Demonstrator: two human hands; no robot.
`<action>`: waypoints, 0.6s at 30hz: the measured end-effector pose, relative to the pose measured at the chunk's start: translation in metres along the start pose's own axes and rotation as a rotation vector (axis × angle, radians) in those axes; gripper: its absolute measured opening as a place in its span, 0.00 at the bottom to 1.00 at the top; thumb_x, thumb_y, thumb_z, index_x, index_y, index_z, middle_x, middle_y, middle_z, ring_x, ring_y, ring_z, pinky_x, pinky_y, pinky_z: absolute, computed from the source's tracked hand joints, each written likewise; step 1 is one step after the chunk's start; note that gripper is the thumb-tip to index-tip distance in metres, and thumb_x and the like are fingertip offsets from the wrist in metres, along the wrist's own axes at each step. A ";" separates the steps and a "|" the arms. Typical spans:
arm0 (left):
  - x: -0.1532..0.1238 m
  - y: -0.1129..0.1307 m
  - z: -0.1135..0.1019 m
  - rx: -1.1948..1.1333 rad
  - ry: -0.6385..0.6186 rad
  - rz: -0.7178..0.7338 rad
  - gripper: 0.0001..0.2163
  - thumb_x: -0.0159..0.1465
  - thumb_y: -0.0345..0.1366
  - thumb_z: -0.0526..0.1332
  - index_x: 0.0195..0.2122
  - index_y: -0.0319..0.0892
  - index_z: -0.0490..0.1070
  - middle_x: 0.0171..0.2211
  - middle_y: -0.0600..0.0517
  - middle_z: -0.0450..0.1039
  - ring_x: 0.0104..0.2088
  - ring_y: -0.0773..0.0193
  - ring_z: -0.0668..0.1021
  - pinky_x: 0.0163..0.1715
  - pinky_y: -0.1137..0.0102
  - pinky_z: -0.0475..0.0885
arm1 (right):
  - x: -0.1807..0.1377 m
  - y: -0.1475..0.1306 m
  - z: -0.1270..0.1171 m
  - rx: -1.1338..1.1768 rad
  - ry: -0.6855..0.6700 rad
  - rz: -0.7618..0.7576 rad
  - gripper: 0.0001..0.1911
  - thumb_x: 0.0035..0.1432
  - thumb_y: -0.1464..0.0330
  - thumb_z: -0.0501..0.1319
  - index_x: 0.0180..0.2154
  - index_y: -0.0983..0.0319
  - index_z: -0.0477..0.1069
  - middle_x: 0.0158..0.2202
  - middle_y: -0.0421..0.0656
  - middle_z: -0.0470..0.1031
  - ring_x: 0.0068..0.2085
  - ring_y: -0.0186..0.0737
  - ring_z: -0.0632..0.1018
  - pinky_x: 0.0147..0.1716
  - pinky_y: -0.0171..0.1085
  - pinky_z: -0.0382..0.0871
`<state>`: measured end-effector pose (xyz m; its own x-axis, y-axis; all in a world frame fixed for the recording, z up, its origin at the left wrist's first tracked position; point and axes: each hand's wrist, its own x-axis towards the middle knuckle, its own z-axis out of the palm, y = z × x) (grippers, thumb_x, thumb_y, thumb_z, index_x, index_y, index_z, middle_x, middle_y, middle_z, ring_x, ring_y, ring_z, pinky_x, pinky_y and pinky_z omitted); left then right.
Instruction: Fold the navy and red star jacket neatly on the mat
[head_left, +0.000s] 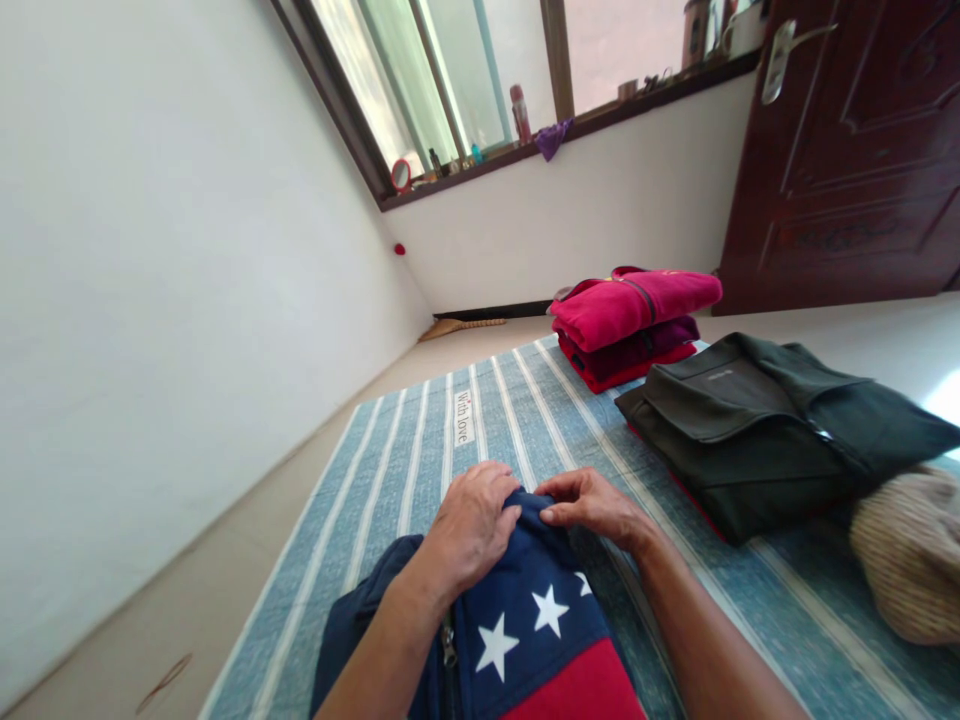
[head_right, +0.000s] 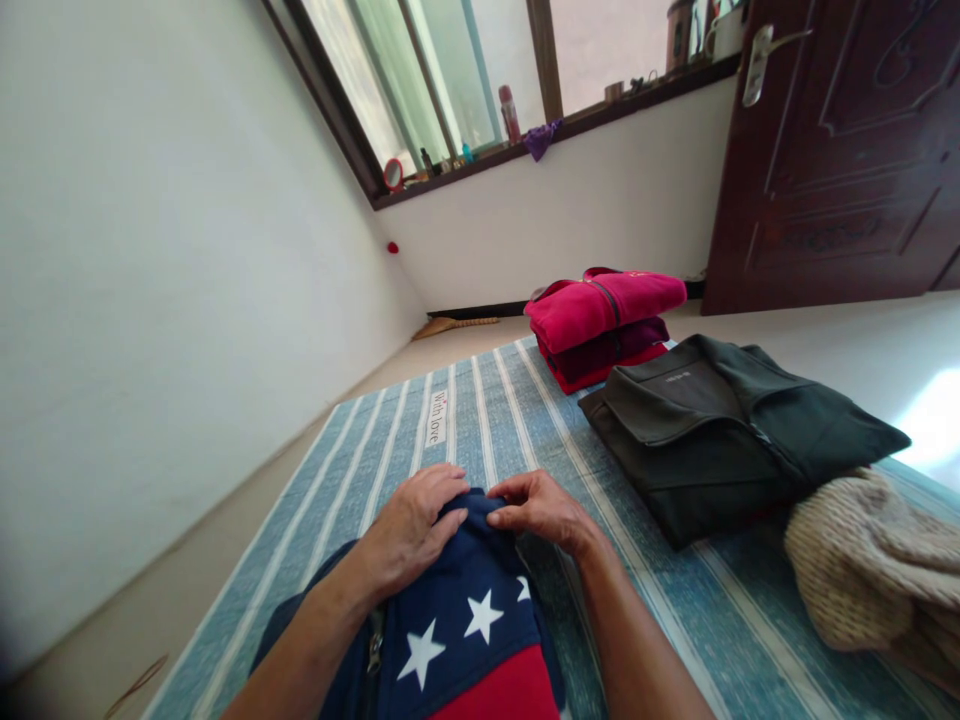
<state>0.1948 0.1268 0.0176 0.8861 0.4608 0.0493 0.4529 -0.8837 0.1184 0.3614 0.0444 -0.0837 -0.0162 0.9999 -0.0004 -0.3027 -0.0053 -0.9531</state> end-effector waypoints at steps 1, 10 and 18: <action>0.003 0.000 0.000 -0.004 -0.046 -0.006 0.08 0.59 0.30 0.58 0.39 0.41 0.73 0.44 0.45 0.75 0.48 0.54 0.74 0.52 0.58 0.67 | 0.000 0.001 0.000 -0.010 -0.007 -0.005 0.21 0.44 0.60 0.71 0.39 0.66 0.79 0.28 0.40 0.75 0.30 0.34 0.71 0.31 0.33 0.61; 0.012 -0.003 -0.003 -0.067 -0.163 -0.098 0.04 0.58 0.31 0.56 0.32 0.42 0.71 0.34 0.49 0.74 0.38 0.60 0.74 0.41 0.67 0.67 | 0.002 0.007 -0.005 0.033 0.083 -0.027 0.26 0.43 0.60 0.73 0.44 0.61 0.73 0.25 0.36 0.70 0.27 0.34 0.72 0.27 0.33 0.64; 0.015 -0.005 -0.005 -0.129 -0.161 -0.130 0.05 0.56 0.30 0.56 0.29 0.42 0.71 0.31 0.51 0.74 0.35 0.62 0.74 0.36 0.70 0.66 | 0.001 0.005 -0.004 -0.003 0.077 0.011 0.20 0.44 0.59 0.72 0.37 0.64 0.75 0.25 0.37 0.71 0.26 0.32 0.70 0.26 0.32 0.62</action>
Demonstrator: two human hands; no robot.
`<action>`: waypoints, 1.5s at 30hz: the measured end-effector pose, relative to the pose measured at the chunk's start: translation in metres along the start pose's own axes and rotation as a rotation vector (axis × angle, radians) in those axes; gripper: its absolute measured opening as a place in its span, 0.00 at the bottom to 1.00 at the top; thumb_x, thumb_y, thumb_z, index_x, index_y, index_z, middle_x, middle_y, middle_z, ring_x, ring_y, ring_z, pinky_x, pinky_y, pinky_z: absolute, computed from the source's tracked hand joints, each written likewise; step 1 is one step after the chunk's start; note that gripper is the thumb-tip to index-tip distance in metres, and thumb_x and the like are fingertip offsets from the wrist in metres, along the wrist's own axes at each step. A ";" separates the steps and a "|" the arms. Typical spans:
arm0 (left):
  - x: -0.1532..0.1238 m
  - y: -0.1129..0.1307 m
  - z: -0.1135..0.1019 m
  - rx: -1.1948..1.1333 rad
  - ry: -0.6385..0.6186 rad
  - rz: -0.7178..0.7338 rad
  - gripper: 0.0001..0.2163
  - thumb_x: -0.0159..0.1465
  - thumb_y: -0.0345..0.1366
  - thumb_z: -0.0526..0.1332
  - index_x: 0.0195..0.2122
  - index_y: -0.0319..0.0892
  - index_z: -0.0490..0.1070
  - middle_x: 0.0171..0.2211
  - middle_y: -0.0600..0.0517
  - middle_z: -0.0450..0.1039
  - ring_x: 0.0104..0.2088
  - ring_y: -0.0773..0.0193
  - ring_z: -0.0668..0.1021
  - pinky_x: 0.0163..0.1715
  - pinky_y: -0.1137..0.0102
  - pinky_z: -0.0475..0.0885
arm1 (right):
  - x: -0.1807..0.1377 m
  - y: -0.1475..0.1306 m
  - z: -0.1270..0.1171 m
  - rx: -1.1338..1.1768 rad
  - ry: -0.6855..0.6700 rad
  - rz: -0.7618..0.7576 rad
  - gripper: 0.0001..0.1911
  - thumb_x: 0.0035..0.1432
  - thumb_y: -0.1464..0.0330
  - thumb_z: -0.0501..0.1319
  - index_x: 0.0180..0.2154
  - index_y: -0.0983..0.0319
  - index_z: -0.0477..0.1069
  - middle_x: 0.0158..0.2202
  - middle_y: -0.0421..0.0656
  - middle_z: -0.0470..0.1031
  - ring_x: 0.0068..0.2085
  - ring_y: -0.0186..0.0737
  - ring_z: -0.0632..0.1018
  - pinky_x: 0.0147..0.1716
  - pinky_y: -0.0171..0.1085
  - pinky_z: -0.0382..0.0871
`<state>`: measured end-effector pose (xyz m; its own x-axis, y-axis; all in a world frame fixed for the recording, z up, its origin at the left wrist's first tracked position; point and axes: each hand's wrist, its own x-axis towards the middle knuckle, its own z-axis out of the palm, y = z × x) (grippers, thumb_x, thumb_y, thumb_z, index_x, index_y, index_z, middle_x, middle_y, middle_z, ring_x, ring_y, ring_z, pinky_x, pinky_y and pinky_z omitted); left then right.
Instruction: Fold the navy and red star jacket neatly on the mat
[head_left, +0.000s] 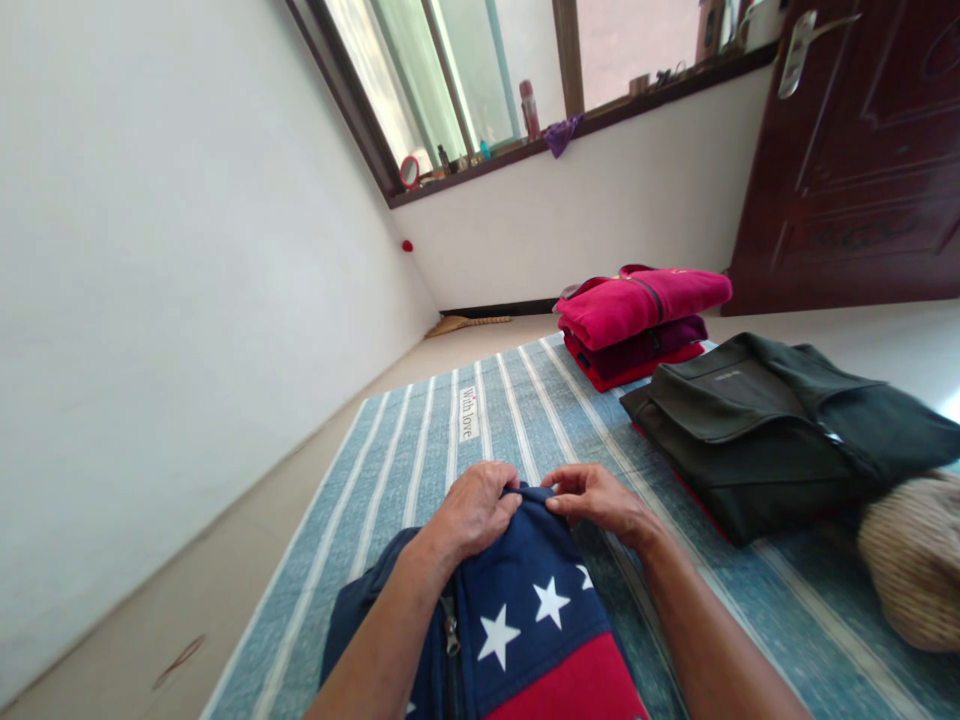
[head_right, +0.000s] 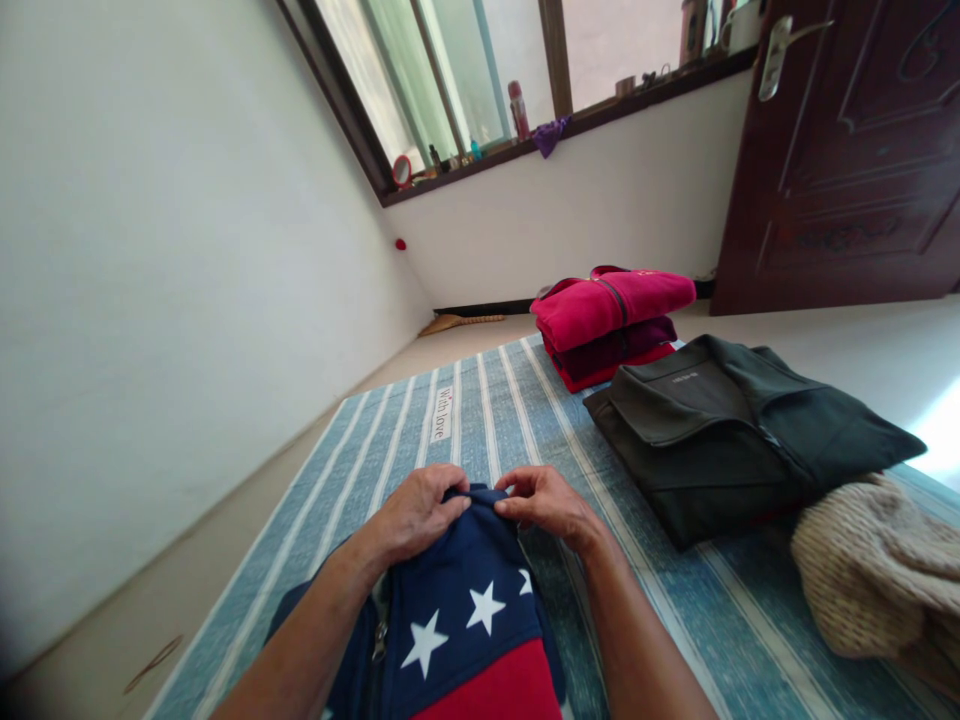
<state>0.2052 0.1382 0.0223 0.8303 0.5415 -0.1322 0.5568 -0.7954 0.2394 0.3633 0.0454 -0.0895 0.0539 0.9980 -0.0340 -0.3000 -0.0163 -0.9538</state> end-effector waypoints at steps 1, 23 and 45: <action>0.000 0.000 0.000 -0.008 -0.003 -0.010 0.05 0.56 0.30 0.56 0.29 0.42 0.71 0.31 0.51 0.74 0.34 0.63 0.74 0.36 0.70 0.66 | 0.000 -0.001 0.001 -0.001 -0.003 0.001 0.20 0.43 0.59 0.72 0.36 0.64 0.74 0.24 0.37 0.71 0.26 0.32 0.70 0.26 0.32 0.61; -0.043 -0.029 -0.016 -0.293 0.219 -0.265 0.14 0.58 0.46 0.58 0.30 0.40 0.74 0.29 0.50 0.76 0.33 0.60 0.76 0.35 0.67 0.68 | 0.000 0.000 0.014 -0.241 0.233 -0.142 0.18 0.50 0.54 0.65 0.29 0.64 0.76 0.27 0.42 0.74 0.31 0.39 0.72 0.33 0.37 0.64; -0.060 0.044 0.049 0.219 0.410 -0.006 0.11 0.61 0.23 0.51 0.42 0.40 0.68 0.41 0.44 0.70 0.41 0.55 0.75 0.38 0.63 0.75 | 0.004 -0.002 0.053 -0.444 0.170 -0.326 0.08 0.55 0.64 0.61 0.34 0.61 0.76 0.34 0.43 0.77 0.39 0.46 0.76 0.42 0.40 0.67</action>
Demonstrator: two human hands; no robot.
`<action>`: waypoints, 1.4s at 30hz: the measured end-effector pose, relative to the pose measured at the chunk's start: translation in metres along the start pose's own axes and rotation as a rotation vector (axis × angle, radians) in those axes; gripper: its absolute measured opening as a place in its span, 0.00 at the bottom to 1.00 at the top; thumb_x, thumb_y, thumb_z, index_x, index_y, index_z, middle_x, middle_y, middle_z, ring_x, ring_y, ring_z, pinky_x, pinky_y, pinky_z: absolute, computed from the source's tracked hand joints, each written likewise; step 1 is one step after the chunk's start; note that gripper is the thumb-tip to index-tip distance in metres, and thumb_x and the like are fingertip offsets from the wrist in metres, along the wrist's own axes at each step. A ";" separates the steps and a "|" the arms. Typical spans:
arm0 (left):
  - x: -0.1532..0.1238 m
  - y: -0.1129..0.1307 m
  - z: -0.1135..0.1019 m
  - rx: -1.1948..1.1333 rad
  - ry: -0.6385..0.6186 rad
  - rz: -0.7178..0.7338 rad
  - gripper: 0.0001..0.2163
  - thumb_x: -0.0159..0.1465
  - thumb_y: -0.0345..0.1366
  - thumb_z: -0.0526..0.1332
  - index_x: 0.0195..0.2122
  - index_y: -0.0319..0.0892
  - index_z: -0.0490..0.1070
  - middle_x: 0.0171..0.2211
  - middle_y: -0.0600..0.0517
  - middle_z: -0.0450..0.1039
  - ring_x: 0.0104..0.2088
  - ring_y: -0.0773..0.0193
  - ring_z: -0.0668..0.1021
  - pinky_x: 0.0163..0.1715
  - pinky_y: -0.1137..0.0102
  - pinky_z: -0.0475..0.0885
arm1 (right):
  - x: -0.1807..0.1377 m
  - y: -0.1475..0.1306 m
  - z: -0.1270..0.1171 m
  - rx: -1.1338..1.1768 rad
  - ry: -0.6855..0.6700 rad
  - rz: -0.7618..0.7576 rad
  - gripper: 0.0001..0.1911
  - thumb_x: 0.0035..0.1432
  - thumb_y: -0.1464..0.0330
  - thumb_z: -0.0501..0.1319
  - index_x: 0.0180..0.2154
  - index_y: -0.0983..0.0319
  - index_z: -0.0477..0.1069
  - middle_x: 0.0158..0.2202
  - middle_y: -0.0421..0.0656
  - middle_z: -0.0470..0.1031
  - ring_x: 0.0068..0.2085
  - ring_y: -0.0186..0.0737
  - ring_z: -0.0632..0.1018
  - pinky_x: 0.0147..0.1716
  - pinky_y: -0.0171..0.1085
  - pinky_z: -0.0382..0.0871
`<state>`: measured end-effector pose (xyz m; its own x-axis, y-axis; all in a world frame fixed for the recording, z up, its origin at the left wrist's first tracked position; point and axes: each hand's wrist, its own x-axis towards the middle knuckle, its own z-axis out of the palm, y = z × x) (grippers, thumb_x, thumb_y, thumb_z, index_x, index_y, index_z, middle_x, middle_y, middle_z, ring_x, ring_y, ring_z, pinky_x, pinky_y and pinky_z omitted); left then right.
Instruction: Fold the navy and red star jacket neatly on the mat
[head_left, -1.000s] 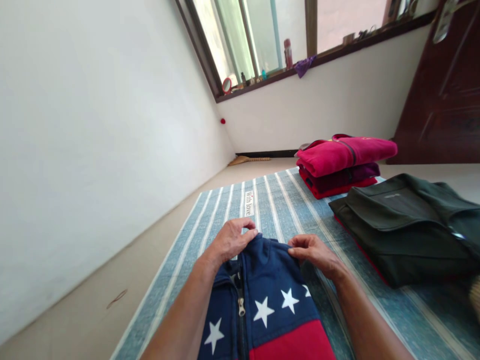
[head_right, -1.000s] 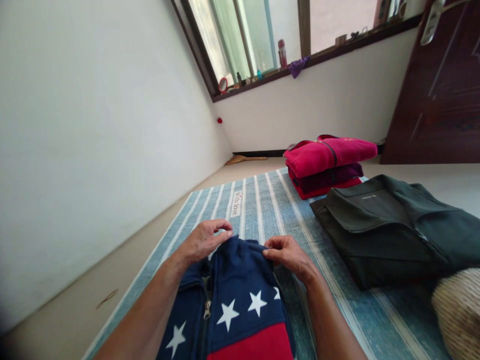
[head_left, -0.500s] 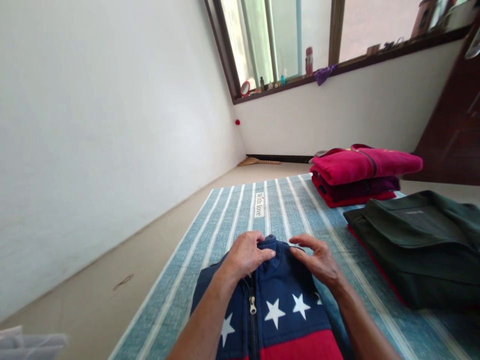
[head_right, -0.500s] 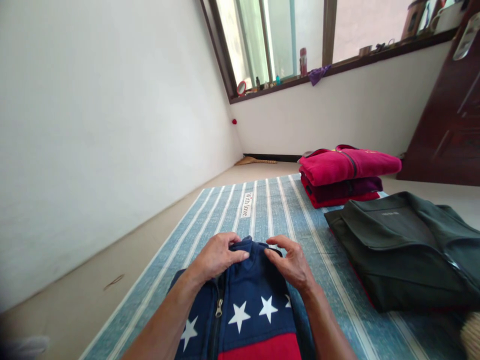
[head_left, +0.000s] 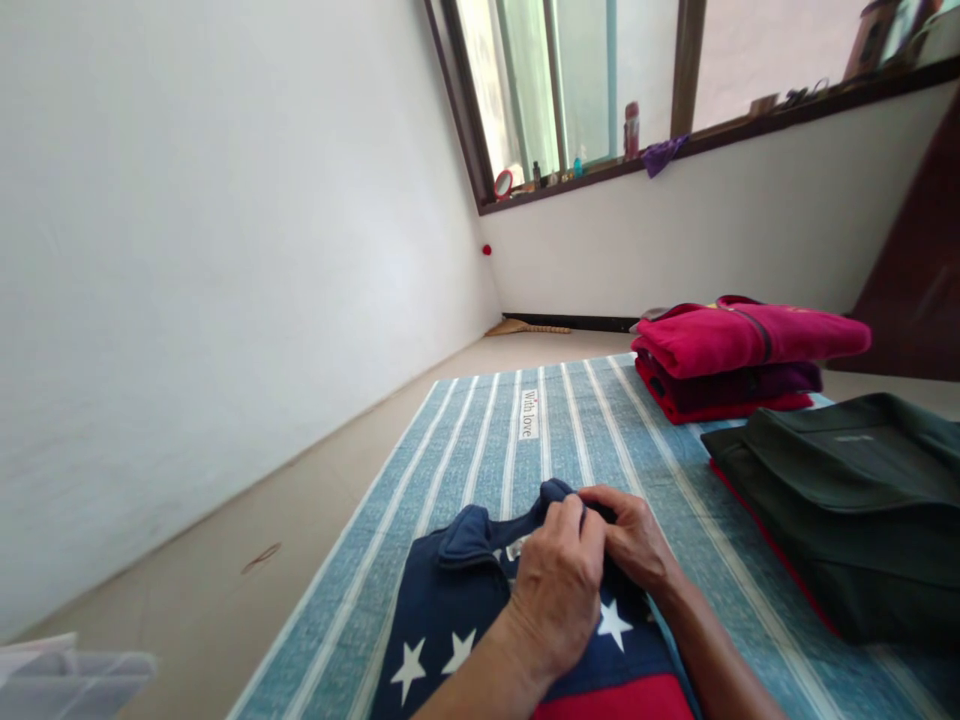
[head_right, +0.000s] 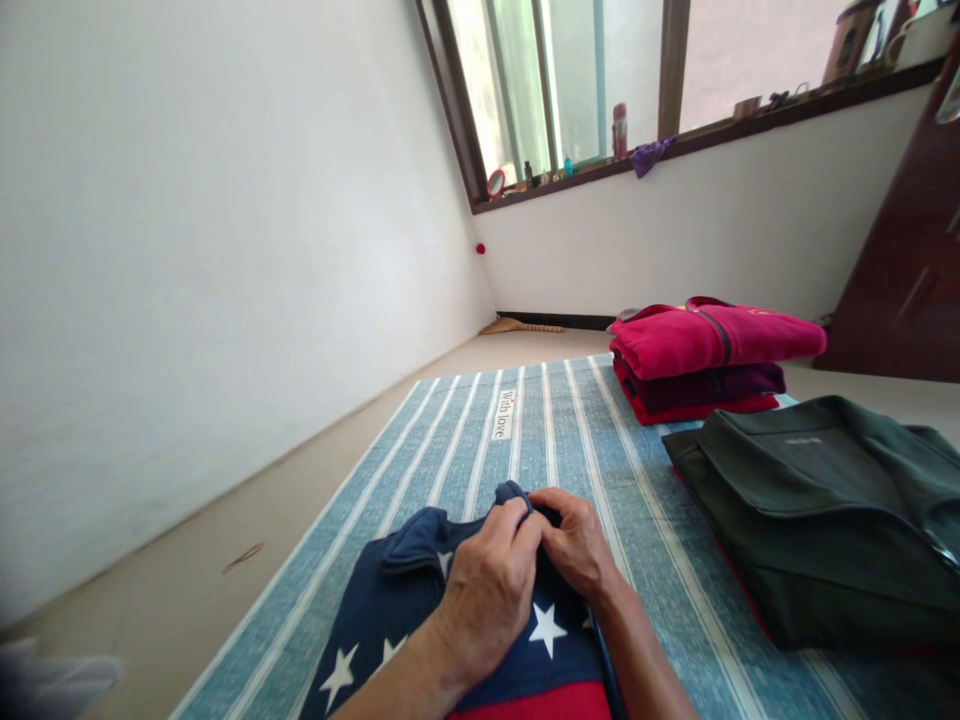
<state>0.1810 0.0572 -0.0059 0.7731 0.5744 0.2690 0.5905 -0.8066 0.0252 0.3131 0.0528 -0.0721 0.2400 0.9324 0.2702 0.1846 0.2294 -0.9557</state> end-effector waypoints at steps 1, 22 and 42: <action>-0.003 0.003 0.001 -0.066 0.017 0.006 0.12 0.60 0.24 0.53 0.44 0.39 0.67 0.43 0.44 0.70 0.43 0.54 0.74 0.40 0.62 0.75 | 0.000 0.000 -0.001 0.014 -0.014 0.014 0.10 0.56 0.62 0.60 0.31 0.61 0.75 0.31 0.42 0.76 0.37 0.44 0.75 0.38 0.39 0.67; 0.023 -0.076 -0.006 -0.280 -0.199 -0.364 0.08 0.55 0.26 0.57 0.33 0.41 0.73 0.31 0.50 0.75 0.34 0.60 0.76 0.37 0.67 0.69 | 0.001 0.014 -0.002 0.403 -0.053 0.250 0.17 0.48 0.55 0.69 0.32 0.62 0.76 0.29 0.42 0.75 0.30 0.38 0.73 0.31 0.35 0.65; 0.057 -0.097 0.004 -0.856 -0.370 -0.254 0.05 0.50 0.33 0.60 0.27 0.38 0.73 0.23 0.55 0.70 0.26 0.66 0.71 0.28 0.73 0.65 | -0.001 0.005 -0.003 0.528 0.017 0.292 0.17 0.46 0.58 0.70 0.26 0.64 0.72 0.23 0.37 0.68 0.24 0.29 0.66 0.24 0.29 0.57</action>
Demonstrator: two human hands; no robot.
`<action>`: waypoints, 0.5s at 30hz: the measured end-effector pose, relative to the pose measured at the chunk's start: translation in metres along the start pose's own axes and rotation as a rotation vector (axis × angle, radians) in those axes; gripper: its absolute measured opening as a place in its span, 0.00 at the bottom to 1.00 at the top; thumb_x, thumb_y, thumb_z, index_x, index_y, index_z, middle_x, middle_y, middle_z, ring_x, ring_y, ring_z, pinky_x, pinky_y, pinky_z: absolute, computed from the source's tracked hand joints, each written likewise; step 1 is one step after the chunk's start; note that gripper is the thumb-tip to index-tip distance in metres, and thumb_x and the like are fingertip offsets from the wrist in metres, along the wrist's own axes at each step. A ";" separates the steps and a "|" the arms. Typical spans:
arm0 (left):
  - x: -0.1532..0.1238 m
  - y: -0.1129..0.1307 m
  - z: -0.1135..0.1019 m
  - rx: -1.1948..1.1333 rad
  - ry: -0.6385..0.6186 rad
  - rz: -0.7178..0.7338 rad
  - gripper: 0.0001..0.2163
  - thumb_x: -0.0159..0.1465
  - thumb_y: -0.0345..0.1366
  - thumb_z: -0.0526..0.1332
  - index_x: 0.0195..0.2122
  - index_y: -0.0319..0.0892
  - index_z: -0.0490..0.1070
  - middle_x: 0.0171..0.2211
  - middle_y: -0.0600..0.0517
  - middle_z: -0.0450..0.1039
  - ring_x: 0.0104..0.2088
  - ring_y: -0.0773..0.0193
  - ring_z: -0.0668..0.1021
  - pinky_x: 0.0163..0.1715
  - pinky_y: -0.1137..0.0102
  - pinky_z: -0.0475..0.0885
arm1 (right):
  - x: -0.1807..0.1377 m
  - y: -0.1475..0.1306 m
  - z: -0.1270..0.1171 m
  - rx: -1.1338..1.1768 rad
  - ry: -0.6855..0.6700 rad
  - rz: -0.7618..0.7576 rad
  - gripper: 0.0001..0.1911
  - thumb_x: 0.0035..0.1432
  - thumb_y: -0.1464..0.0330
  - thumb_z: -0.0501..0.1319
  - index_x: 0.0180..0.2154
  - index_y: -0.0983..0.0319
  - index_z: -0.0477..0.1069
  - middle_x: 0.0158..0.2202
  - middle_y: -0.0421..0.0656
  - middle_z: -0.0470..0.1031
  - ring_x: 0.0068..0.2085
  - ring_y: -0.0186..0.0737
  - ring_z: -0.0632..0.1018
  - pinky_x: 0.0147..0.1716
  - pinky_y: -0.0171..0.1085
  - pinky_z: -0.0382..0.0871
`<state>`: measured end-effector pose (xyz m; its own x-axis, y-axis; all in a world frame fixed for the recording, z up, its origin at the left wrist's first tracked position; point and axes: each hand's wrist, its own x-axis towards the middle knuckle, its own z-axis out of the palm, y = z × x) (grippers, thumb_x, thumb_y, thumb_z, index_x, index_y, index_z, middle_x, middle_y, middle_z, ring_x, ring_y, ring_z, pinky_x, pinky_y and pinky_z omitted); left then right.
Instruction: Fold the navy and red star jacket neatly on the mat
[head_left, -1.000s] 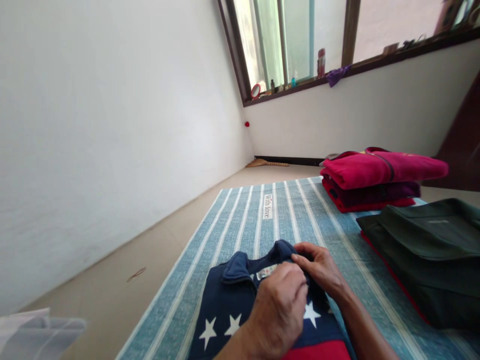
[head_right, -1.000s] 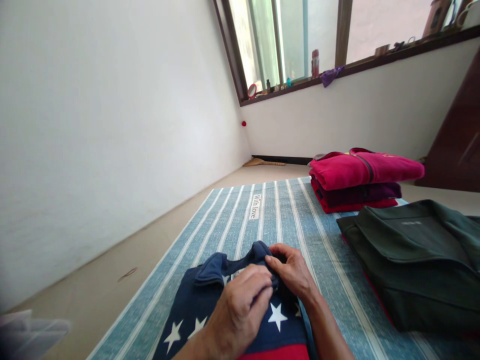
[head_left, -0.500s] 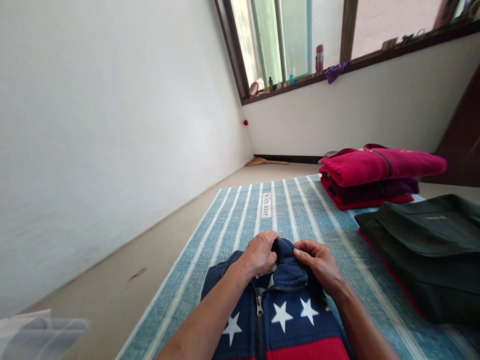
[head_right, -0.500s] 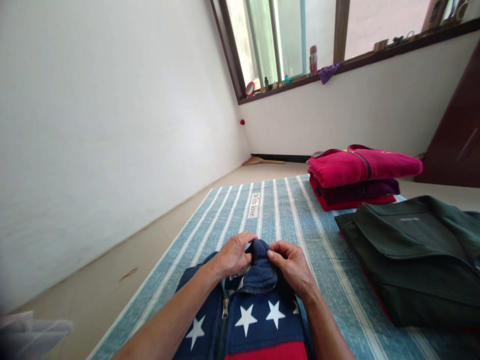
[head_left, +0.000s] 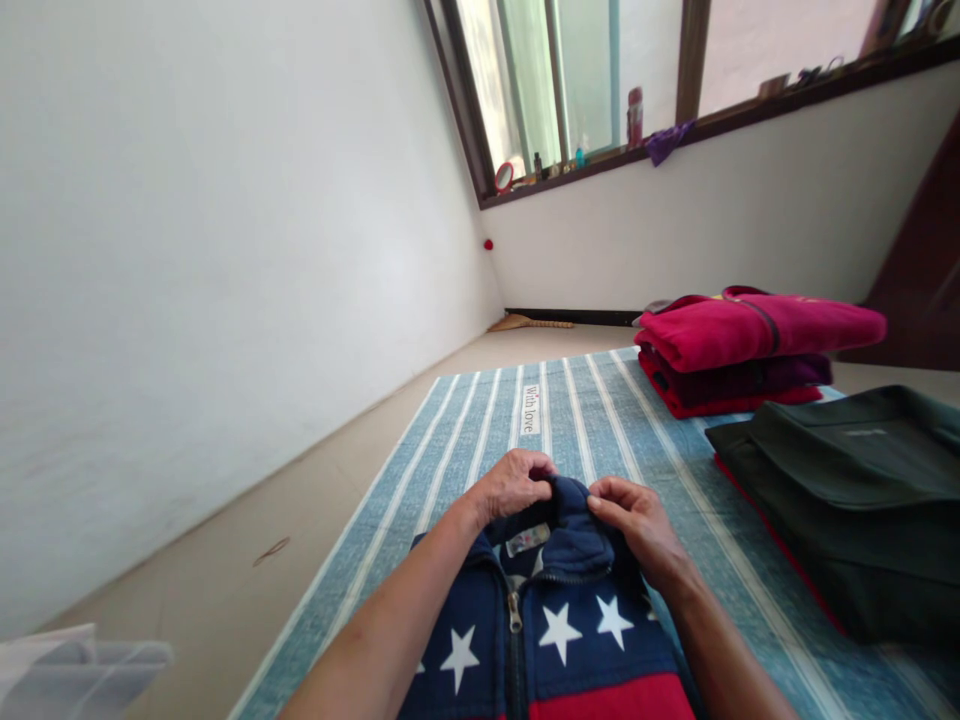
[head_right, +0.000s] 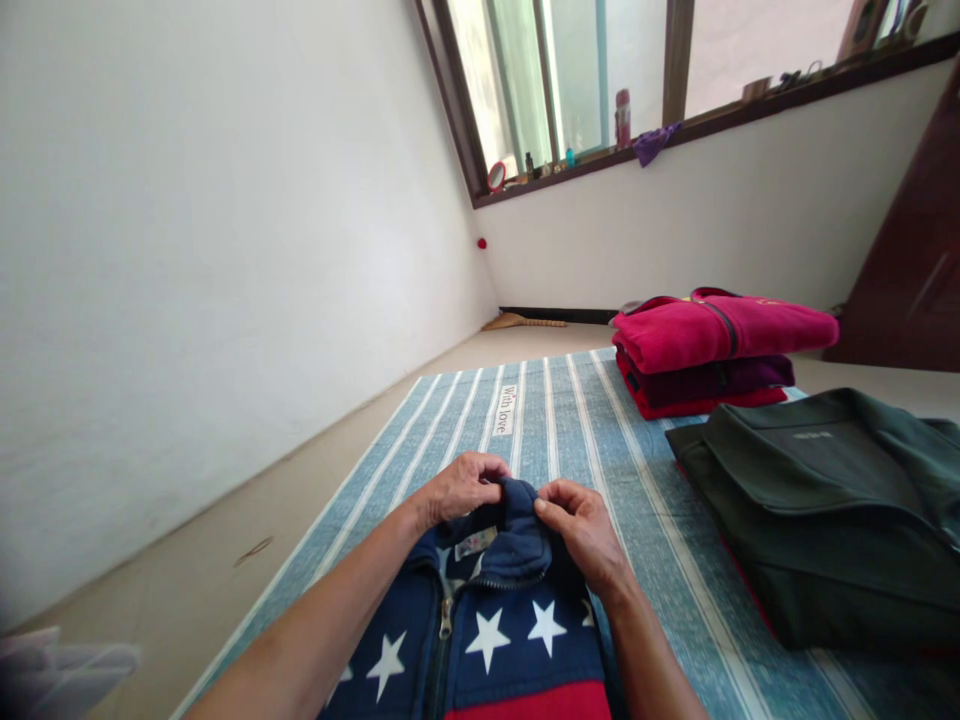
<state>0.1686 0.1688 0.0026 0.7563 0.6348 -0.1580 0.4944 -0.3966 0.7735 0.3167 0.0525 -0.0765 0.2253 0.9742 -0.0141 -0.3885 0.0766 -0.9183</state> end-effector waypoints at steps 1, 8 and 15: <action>0.000 0.000 -0.001 -0.010 -0.001 -0.004 0.06 0.49 0.32 0.60 0.27 0.38 0.74 0.23 0.55 0.70 0.26 0.66 0.71 0.27 0.72 0.65 | 0.000 -0.001 0.000 0.004 0.000 0.005 0.17 0.46 0.58 0.70 0.26 0.64 0.72 0.23 0.37 0.68 0.24 0.29 0.66 0.23 0.29 0.57; -0.001 0.003 -0.003 -0.052 0.024 -0.016 0.06 0.50 0.35 0.62 0.27 0.38 0.74 0.22 0.54 0.70 0.26 0.67 0.71 0.28 0.72 0.65 | -0.001 -0.003 0.001 0.032 -0.001 0.012 0.16 0.46 0.59 0.70 0.26 0.64 0.71 0.23 0.38 0.69 0.24 0.29 0.66 0.23 0.29 0.58; 0.000 0.004 -0.003 -0.249 -0.152 -0.092 0.14 0.43 0.29 0.66 0.34 0.38 0.74 0.27 0.54 0.75 0.28 0.66 0.74 0.29 0.72 0.67 | -0.001 0.000 -0.002 0.027 -0.010 0.013 0.15 0.47 0.60 0.69 0.26 0.64 0.70 0.21 0.37 0.67 0.23 0.29 0.66 0.22 0.29 0.57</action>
<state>0.1693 0.1692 0.0074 0.7781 0.5466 -0.3095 0.4575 -0.1555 0.8755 0.3184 0.0513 -0.0777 0.2116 0.9771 -0.0221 -0.4154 0.0694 -0.9070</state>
